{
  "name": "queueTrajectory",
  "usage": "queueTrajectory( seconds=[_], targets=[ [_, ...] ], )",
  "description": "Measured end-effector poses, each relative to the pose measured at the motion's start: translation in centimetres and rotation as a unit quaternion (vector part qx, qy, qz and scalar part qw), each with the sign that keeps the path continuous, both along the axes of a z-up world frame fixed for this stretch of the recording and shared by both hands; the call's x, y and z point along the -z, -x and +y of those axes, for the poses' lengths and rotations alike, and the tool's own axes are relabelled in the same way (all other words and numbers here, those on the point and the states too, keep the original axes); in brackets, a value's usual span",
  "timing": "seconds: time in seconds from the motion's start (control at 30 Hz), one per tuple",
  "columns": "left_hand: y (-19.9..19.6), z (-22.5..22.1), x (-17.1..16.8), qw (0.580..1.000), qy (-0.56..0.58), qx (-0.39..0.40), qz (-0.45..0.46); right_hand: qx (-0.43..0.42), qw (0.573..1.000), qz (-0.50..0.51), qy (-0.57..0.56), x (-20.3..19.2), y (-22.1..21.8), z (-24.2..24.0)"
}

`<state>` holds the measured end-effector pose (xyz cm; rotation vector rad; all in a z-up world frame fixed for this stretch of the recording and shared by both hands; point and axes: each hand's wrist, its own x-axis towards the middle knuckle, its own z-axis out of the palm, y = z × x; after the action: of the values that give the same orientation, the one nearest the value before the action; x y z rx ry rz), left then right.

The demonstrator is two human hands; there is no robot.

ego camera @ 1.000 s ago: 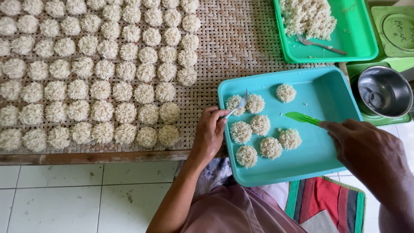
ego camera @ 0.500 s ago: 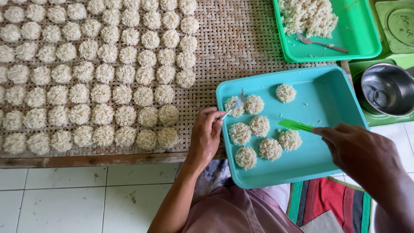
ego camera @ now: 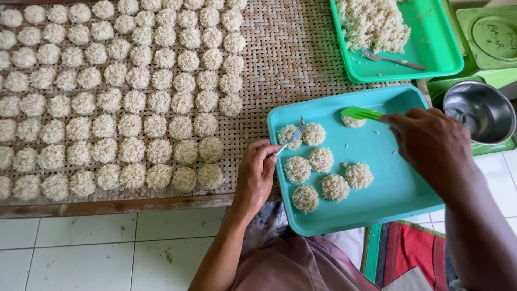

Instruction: Transferring small noodle cakes from a wooden drying rack to a plastic tray using a fork and a spatula.

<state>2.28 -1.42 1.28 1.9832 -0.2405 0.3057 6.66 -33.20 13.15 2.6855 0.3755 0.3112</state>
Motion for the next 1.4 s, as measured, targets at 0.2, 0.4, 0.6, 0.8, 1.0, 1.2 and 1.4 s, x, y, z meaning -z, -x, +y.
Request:
queueTrajectory(
  seconds=[0.2, 0.4, 0.6, 0.8, 1.0, 1.2, 1.4],
  targets=[
    [0.3, 0.8, -0.1, 1.000, -0.003, -0.011, -0.007, 0.010, 0.996, 0.066, 0.061, -0.1, -2.9, -1.0],
    [0.3, 0.4, -1.1, 1.000, -0.004, 0.000, -0.021, 0.074, 0.991, 0.112, 0.012, 0.6, -4.3, -1.8],
    [0.3, 0.3, -1.4, 1.000, 0.005, -0.003, 0.007, 0.070, 0.987, 0.139, 0.028, 0.2, -4.3, -1.5],
    [0.3, -0.1, -1.9, 1.000, 0.000, -0.004, -0.026, 0.019, 0.992, 0.122, 0.033, 0.7, -4.0, -1.7],
    [-0.6, -1.2, -1.9, 1.000, -0.019, 0.009, -0.012, 0.089, 0.989, 0.121, -0.001, 0.2, -2.9, -3.6],
    [-3.2, -5.0, -1.0, 0.994, -0.089, 0.051, 0.043, 0.101, 0.978, 0.162, -0.084, 1.3, -3.1, -5.6],
    [-5.6, -7.9, -0.6, 0.977, -0.179, 0.074, 0.094, 0.055, 0.983, 0.166, -0.065, 3.2, -4.3, -5.6]
  ],
)
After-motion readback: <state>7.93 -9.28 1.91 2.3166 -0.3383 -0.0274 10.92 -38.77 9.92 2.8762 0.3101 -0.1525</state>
